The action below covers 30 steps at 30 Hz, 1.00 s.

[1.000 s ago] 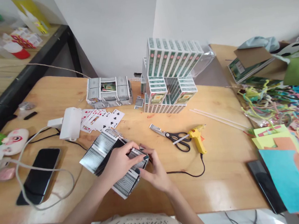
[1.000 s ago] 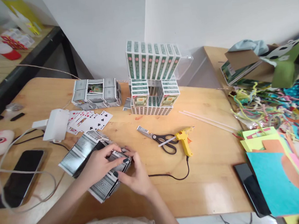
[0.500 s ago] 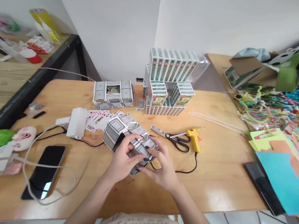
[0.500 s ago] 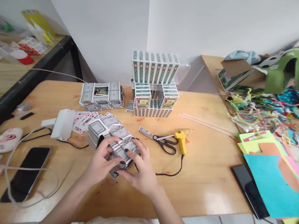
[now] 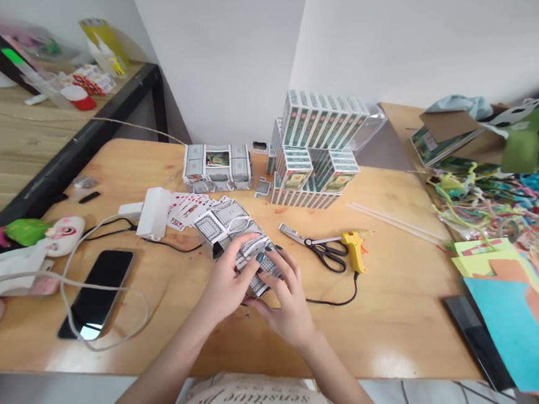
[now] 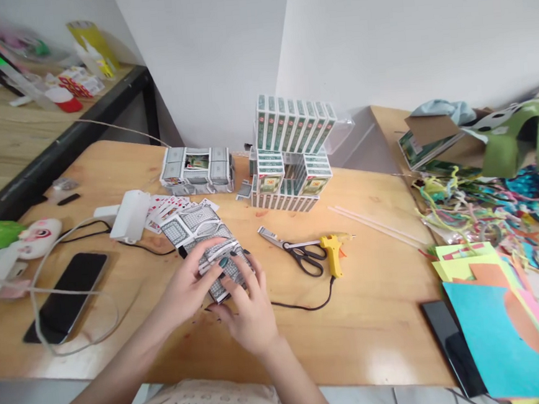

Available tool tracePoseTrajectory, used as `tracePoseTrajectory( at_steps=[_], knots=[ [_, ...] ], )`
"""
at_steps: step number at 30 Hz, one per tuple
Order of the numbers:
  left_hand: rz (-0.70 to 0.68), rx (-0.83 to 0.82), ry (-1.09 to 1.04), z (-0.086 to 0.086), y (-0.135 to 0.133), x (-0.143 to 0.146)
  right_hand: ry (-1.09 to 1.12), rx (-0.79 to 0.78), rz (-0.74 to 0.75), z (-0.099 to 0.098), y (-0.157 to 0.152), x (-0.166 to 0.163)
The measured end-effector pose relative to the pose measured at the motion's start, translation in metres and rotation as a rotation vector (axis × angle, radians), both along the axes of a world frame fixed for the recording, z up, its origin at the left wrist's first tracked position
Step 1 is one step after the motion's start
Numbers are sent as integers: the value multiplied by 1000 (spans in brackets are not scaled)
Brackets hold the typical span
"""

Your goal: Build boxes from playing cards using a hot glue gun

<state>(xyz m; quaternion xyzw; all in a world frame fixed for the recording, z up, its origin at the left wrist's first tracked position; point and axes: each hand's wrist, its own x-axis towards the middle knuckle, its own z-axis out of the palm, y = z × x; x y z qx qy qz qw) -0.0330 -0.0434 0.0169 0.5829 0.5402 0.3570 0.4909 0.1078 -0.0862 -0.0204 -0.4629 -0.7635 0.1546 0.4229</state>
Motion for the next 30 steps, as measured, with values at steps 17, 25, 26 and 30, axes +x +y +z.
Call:
tracePoseTrajectory(
  at_steps=[17,25,26,30],
  knots=[
    [73,50,-115,-7,1,11,821,-587,-236,0,3,-22],
    [62,66,-167,-14,0,8,868,-566,-194,-1,6,-23],
    [30,56,-169,-13,1,6,848,-561,-187,-3,5,-22],
    [-107,33,-181,-11,4,-5,784,-545,-161,-7,5,-19]
  ],
)
